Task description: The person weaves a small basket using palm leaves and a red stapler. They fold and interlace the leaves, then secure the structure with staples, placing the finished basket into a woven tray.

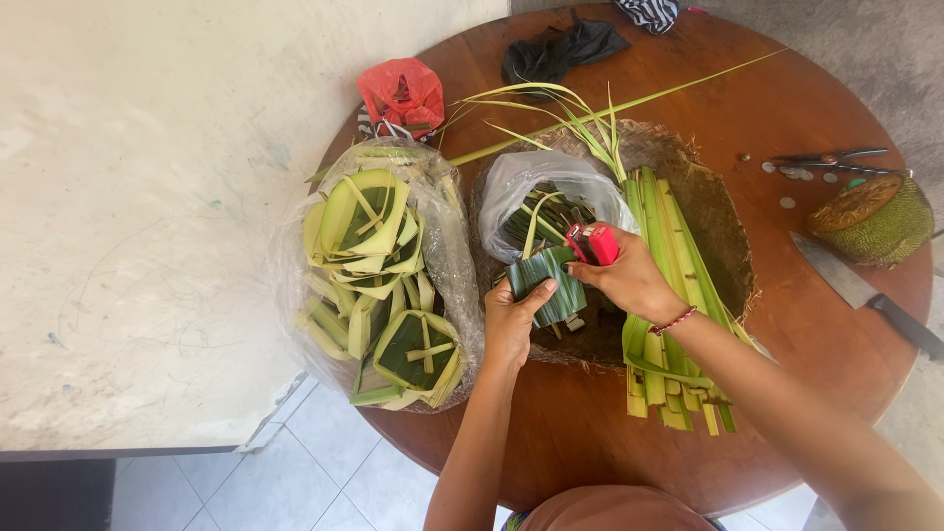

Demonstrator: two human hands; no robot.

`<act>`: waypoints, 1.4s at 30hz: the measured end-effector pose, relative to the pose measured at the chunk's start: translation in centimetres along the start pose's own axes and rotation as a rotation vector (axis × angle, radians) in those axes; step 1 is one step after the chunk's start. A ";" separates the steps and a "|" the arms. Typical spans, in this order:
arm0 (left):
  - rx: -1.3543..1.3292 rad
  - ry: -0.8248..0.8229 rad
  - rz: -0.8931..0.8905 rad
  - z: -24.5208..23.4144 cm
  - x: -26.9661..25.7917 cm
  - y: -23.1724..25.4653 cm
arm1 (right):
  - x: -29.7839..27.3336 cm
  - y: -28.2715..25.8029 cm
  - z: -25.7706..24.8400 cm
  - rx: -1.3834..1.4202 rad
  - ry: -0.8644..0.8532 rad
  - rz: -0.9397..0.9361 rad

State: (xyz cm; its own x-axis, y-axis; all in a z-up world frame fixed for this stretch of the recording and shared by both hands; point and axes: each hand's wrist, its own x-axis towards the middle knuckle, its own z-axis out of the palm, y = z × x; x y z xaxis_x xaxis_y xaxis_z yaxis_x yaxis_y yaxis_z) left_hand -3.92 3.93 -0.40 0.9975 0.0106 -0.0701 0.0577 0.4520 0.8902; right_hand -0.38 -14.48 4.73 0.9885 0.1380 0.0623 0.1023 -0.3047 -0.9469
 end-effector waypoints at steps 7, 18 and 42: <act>0.093 -0.002 0.046 0.5 -0.2 0.5 | -0.7 -0.8 -0.2 -0.043 -0.008 0.004; 0.390 -0.031 0.167 0.9 -0.6 1.4 | -1.4 -5.7 -4.1 -0.575 -0.167 -0.287; 0.582 0.056 0.077 0.4 0.6 0.0 | -1.4 -4.2 -3.7 -0.787 -0.101 -0.506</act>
State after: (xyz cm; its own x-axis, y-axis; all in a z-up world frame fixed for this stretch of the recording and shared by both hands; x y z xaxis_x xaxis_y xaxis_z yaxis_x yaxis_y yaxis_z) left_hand -3.31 3.58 -0.32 0.9969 0.0784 -0.0054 0.0145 -0.1154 0.9932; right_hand -1.83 -16.90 9.76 0.7953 0.4979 0.3458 0.5995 -0.7305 -0.3271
